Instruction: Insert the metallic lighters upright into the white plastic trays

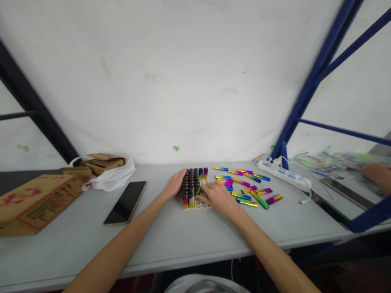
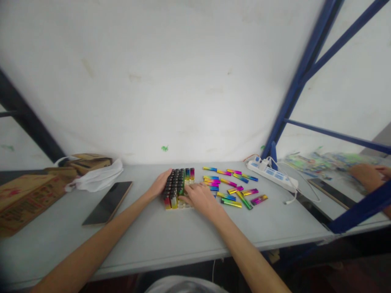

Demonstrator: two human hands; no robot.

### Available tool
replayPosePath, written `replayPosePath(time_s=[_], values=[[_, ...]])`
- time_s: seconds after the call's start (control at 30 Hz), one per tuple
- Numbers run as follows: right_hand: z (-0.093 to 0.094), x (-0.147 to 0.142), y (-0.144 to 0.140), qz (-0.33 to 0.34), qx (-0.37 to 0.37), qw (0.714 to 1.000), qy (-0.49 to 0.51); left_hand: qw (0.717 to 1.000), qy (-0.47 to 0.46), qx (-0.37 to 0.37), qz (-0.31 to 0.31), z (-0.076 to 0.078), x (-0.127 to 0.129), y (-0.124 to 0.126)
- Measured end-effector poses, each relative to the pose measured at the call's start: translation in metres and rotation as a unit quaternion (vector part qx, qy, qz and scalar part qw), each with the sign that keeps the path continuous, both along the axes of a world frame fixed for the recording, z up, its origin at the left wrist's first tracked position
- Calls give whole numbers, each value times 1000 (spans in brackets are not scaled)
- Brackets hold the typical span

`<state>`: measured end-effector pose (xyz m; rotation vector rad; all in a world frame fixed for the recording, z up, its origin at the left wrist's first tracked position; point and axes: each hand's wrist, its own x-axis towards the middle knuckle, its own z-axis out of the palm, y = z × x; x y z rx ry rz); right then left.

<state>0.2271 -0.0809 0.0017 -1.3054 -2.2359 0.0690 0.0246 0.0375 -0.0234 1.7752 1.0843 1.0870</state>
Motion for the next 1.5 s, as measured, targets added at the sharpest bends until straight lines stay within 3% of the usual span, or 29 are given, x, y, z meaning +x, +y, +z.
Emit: replayPosePath(time_s=[0.13, 0.33, 0.43, 0.53, 0.67, 0.77, 0.83, 0.9, 1.0, 1.1, 1.33, 1.5], values=[[13, 24, -4, 6, -34, 999, 21, 1000, -3, -3, -3, -1, -1, 1], [26, 111, -36, -32, -49, 993, 102, 1000, -7, -18, 14, -1, 0, 3], [15, 147, -59, -77, -74, 992, 72, 1000, -10, -23, 15, 0, 1, 2], [-5, 161, -77, -105, -85, 990, 38, 1000, -13, -22, 8, 0, 0, 2], [-24, 152, -85, -120, -58, 991, 14, 1000, -8, -27, 7, 1, 0, 2], [-18, 141, -84, -108, -53, 991, 51, 1000, -11, -26, 9, 1, -1, 2], [-10, 134, -80, -97, -74, 984, 126, 1000, -16, -26, 8, 1, -1, 2], [-2, 125, -74, -67, -119, 961, 241, 1000, -18, -24, 3, 1, 0, 2], [5, 109, -61, 20, -200, 885, 420, 1000, -19, -21, 0, 0, -1, 1], [10, 88, -45, 73, -241, 824, 508, 1000, -20, -19, 8, -2, -1, 2], [16, 43, -4, 23, -238, 801, 548, 1000, -20, -17, 13, -3, -1, 3], [12, 24, 23, -1, -293, 746, 598, 1000, -17, -19, 8, -2, 0, 1]])
